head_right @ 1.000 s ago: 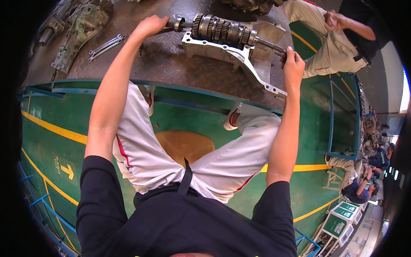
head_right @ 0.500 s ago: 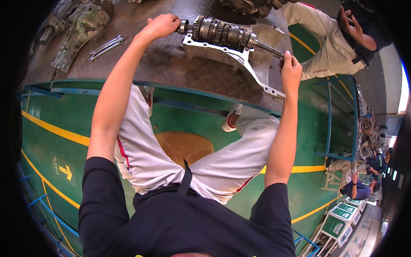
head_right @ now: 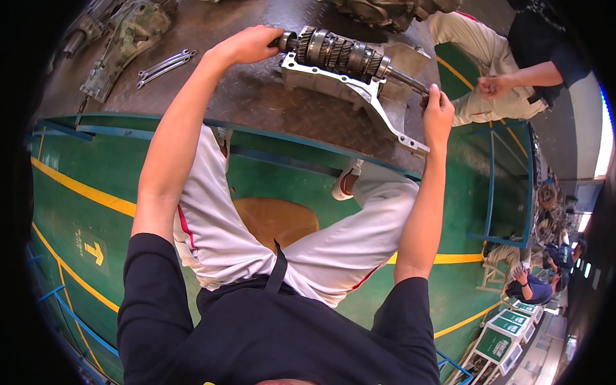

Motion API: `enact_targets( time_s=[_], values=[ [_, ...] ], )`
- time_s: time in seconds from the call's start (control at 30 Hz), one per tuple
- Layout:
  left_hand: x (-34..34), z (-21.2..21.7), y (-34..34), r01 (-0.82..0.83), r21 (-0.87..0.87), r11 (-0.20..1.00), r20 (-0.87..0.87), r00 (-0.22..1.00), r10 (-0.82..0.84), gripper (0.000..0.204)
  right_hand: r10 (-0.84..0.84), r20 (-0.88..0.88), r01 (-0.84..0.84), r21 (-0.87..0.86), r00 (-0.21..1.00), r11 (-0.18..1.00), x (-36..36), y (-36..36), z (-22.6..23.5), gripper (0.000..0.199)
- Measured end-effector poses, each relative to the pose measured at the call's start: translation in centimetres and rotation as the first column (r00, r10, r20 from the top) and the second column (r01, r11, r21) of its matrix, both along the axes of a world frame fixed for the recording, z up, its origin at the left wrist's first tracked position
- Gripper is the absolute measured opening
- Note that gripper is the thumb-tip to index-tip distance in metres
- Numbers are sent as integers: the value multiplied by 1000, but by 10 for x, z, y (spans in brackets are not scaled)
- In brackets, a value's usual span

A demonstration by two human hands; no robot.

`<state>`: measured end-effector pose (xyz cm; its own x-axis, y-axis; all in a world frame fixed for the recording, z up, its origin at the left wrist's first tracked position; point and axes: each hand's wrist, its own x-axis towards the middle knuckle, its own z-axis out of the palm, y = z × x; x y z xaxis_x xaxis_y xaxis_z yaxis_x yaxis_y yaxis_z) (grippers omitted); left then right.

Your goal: The person assembles a gear set onto a shaft within a transmission housing by hand, rotating the gears and aligning them with the fork.

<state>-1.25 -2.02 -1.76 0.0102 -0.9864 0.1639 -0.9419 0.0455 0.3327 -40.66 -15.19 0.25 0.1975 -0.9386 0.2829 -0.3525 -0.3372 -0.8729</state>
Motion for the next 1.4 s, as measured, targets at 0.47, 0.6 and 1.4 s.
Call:
enact_targets(
  time_s=[0.47, 0.6, 1.4],
  values=[
    [-7, 5, 3, 21, -82, 996, 45, 999, -18, 28, 49, 140, -65, 110, 989, 992, -5, -8, 0, 38],
    [-7, 4, 10, 21, -109, 994, 34, 999, -17, 27, 78, 211, -119, 192, 974, 974, -6, -12, -2, 32],
    [-12, 9, 14, 178, -323, 930, 176, 976, -126, 23, 323, -73, -300, 225, 944, 927, -14, -43, -6, 35]
  ],
)
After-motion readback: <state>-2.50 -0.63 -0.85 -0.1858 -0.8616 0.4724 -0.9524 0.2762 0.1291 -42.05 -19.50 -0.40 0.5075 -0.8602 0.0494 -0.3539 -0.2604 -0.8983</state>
